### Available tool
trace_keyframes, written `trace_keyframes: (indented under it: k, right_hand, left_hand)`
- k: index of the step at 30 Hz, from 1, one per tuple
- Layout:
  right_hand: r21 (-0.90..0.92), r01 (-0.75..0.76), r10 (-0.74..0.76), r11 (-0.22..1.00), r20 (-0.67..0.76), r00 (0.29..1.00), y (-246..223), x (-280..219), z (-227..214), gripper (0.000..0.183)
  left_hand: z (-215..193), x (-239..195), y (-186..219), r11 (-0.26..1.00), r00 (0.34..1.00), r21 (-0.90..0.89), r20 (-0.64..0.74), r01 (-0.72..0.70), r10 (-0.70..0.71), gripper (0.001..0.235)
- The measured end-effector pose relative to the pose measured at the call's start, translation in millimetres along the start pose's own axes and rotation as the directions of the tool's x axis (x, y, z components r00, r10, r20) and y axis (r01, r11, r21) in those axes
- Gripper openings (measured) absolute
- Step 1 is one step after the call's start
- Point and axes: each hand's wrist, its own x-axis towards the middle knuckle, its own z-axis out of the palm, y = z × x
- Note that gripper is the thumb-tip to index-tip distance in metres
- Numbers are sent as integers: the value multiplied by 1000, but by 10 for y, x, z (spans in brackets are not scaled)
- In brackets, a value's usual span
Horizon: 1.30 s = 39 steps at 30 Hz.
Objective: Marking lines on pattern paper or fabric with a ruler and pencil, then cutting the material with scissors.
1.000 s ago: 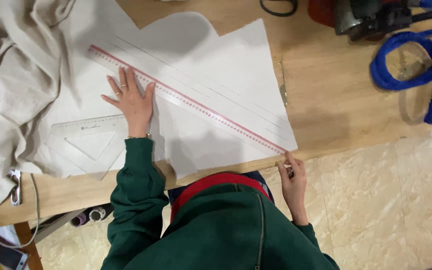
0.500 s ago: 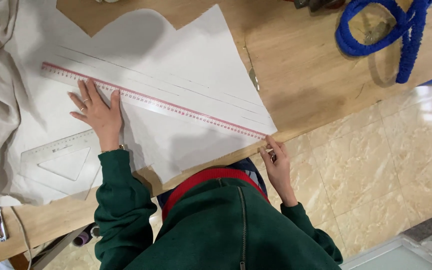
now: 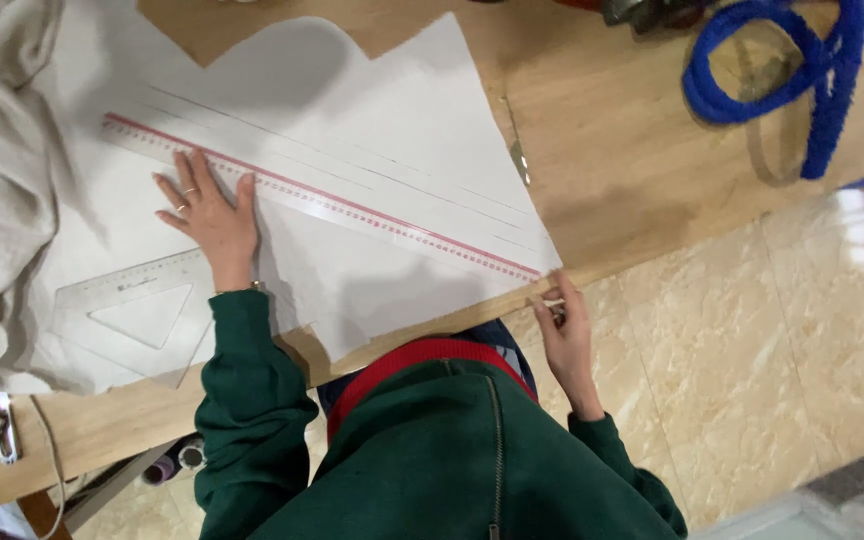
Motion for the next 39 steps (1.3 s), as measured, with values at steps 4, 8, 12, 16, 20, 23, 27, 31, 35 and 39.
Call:
trace_keyframes:
  k: [4,8,12,16,20,23,27,31,35,39]
  right_hand:
    - [-29,57,-57,998,15,998,-74,11,-115,51]
    - [-76,108,-100,991,107,989,-421,79,-55,41]
    - [-18,163,-154,987,228,961,-919,89,255,38]
    - [-49,243,-213,969,332,919,-1422,190,692,37]
    - [-67,333,-276,941,420,865,-1774,429,1268,36]
    - [5,388,-347,922,459,818,-2246,633,1817,35]
    - [204,428,-474,881,400,784,-2531,1103,2743,37]
    - [330,444,-550,833,411,727,-2690,1489,3750,37]
    - [289,495,-572,820,469,673,-2694,1676,4359,35]
    - [227,463,-506,857,545,668,-2838,1658,4546,40]
  left_hand:
    - [112,10,-117,998,992,11,-105,-66,67,76]
    - [140,11,-151,996,985,30,-147,-86,89,79]
    - [55,11,-131,989,974,64,-173,-137,146,80]
    - [66,40,-261,982,963,54,-195,-179,186,78]
    - [104,137,-449,963,941,37,-205,-266,268,72]
    - [116,278,-614,944,929,-24,-188,-328,318,64]
    - [90,552,-805,925,918,-63,-168,-375,360,51]
    - [19,764,-868,946,930,14,-178,-324,321,50]
    - [-25,789,-808,965,947,110,-190,-240,257,55]
    - [-158,715,-739,973,958,88,-175,-213,225,54]
